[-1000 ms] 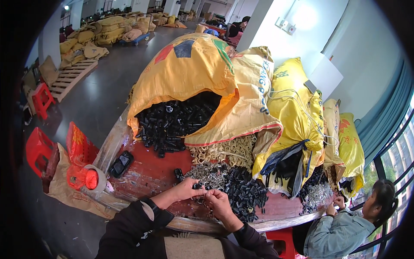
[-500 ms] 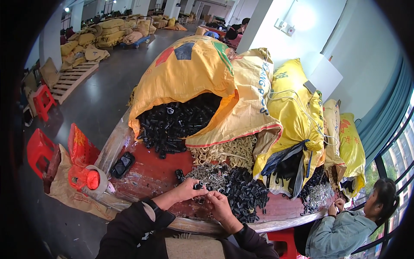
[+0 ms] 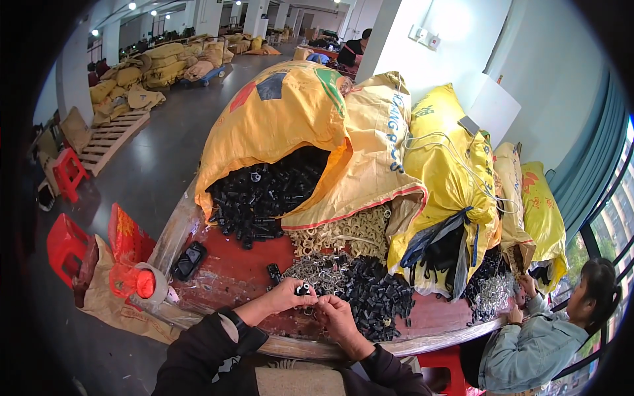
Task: Assembling small black plastic components with metal springs and connectors at a factory workstation.
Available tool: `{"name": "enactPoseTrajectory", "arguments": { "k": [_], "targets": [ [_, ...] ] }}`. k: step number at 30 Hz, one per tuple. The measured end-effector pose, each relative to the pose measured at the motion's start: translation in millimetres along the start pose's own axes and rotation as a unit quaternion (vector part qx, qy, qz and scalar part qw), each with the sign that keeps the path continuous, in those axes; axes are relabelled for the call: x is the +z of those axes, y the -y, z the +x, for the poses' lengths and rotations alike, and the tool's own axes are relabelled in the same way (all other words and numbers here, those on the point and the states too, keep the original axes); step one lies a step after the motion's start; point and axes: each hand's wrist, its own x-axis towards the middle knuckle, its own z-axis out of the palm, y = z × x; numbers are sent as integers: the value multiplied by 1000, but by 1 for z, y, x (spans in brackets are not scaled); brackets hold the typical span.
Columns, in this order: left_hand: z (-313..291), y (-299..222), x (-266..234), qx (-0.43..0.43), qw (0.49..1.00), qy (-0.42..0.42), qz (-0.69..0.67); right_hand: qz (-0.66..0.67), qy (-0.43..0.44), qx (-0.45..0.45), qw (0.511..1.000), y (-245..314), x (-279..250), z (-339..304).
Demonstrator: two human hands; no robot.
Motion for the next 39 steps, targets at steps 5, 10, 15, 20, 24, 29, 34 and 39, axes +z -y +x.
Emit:
{"name": "enactPoseTrajectory", "arguments": {
  "k": [5, 10, 15, 20, 24, 29, 34, 39],
  "targets": [
    [1, 4, 1, 3, 1000, -3, -1, 0, 0, -4, 1000, -1, 0, -1],
    [1, 1, 5, -29, 999, -32, -33, -118, -28, -53, 991, 5, 5, -1],
    [2, 9, 6, -52, 995, -54, -65, -291, -48, -109, 949, 9, 8, 0],
    [3, 8, 2, 14, 999, -30, -26, -128, -25, -39, 991, 8, 5, 7],
    [2, 1, -1, 29, 997, -35, 68, -85, -28, -14, 996, 8, 5, 8],
    [2, 7, 1, 119, 982, -102, 106, -70, -27, 20, 997, 7, 7, 9],
    [2, 3, -2, 39, 984, -93, 150, -157, -26, -18, 987, 4, 5, 13],
    [3, -1, -3, 0, 981, -94, 171, -264, -34, -76, 961, 2, 1, 15]
  ]
}}
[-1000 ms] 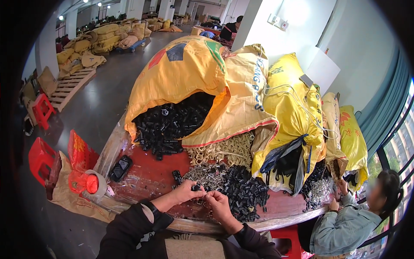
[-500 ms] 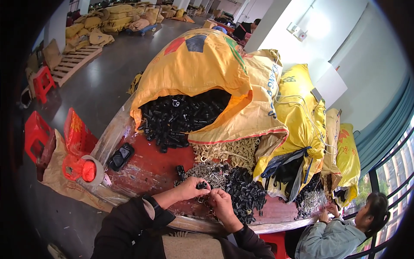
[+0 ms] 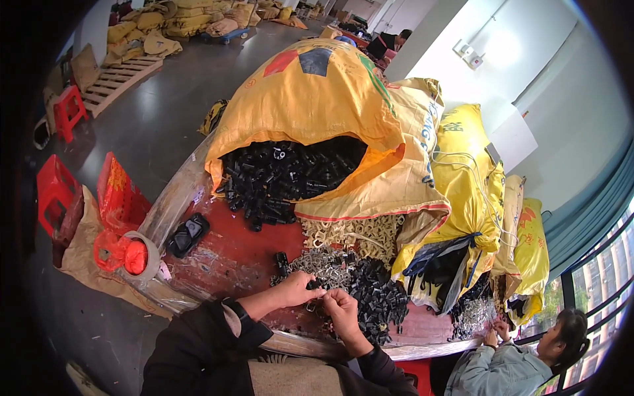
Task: Assembling small black plastic components with metal springs and connectors at a factory workstation.
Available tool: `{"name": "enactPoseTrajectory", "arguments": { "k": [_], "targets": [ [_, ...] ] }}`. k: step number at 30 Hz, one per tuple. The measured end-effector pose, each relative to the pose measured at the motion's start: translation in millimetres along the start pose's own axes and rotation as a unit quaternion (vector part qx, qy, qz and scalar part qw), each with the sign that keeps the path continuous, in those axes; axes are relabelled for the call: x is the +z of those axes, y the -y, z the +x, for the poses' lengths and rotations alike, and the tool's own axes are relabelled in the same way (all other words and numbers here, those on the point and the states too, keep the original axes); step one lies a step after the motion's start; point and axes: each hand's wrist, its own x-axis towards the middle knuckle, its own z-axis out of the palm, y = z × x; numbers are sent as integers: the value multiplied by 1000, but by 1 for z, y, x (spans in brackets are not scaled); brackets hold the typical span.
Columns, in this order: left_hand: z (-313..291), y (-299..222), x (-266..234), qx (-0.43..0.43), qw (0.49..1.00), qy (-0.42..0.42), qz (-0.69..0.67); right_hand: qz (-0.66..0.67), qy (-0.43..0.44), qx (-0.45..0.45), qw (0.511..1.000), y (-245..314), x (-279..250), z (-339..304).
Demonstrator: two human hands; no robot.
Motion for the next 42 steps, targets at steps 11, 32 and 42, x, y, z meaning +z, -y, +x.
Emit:
{"name": "enactPoseTrajectory", "arguments": {
  "k": [11, 32, 42],
  "targets": [
    [2, 22, 15, 116, 992, -50, 31, 95, -28, 28, 995, 2, -1, -3],
    [1, -1, -2, 161, 985, -59, 33, -182, -86, -130, 971, 9, -9, -2],
    [-10, -16, -35, 49, 972, -181, 139, -167, -99, -149, 970, 12, -22, -12]
  ]
}}
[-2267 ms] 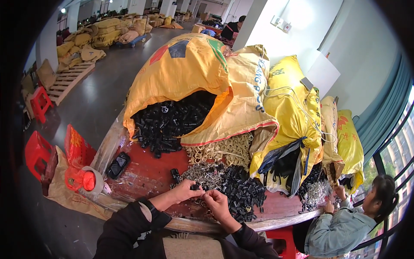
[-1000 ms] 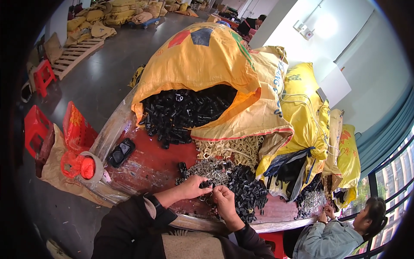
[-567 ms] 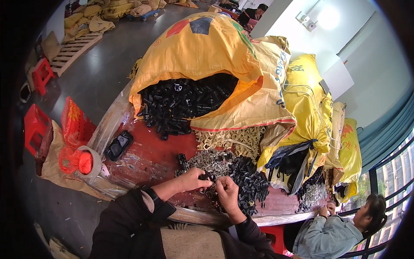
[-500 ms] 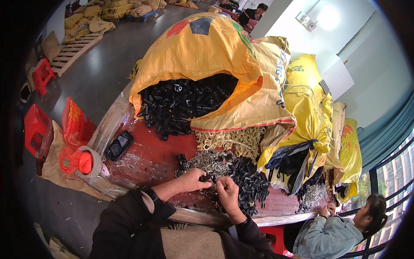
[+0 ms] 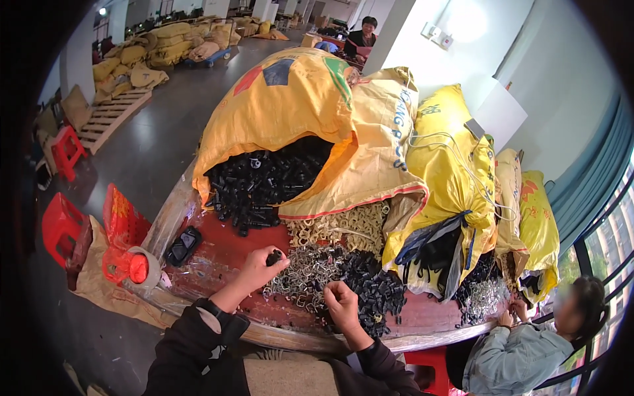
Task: Assembling small black plastic components with metal springs and connectors at a factory workstation.
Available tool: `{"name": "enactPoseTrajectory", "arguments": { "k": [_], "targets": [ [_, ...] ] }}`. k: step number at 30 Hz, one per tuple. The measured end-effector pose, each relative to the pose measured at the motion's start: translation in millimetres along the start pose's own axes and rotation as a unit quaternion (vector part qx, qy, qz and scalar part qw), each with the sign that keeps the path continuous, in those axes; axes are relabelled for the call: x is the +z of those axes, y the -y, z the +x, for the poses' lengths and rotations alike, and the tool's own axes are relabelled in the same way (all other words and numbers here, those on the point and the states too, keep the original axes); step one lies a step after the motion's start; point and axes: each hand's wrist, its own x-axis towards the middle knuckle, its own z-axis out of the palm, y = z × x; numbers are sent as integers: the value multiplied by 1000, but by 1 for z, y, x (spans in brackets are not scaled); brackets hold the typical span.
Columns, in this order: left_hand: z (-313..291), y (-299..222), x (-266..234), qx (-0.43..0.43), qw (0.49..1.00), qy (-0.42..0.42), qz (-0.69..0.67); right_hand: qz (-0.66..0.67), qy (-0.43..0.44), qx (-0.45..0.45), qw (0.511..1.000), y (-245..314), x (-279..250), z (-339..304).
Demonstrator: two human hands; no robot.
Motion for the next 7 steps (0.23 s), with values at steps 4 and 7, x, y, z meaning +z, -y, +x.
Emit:
{"name": "enactPoseTrajectory", "arguments": {
  "k": [4, 7],
  "targets": [
    [-13, -7, 6, -195, 919, 138, -315, 22, 14, 2, 1000, 10, 0, -2],
    [-18, 5, 19, -254, 757, 243, -551, -43, 41, -62, 996, 23, 1, 5]
  ]
}}
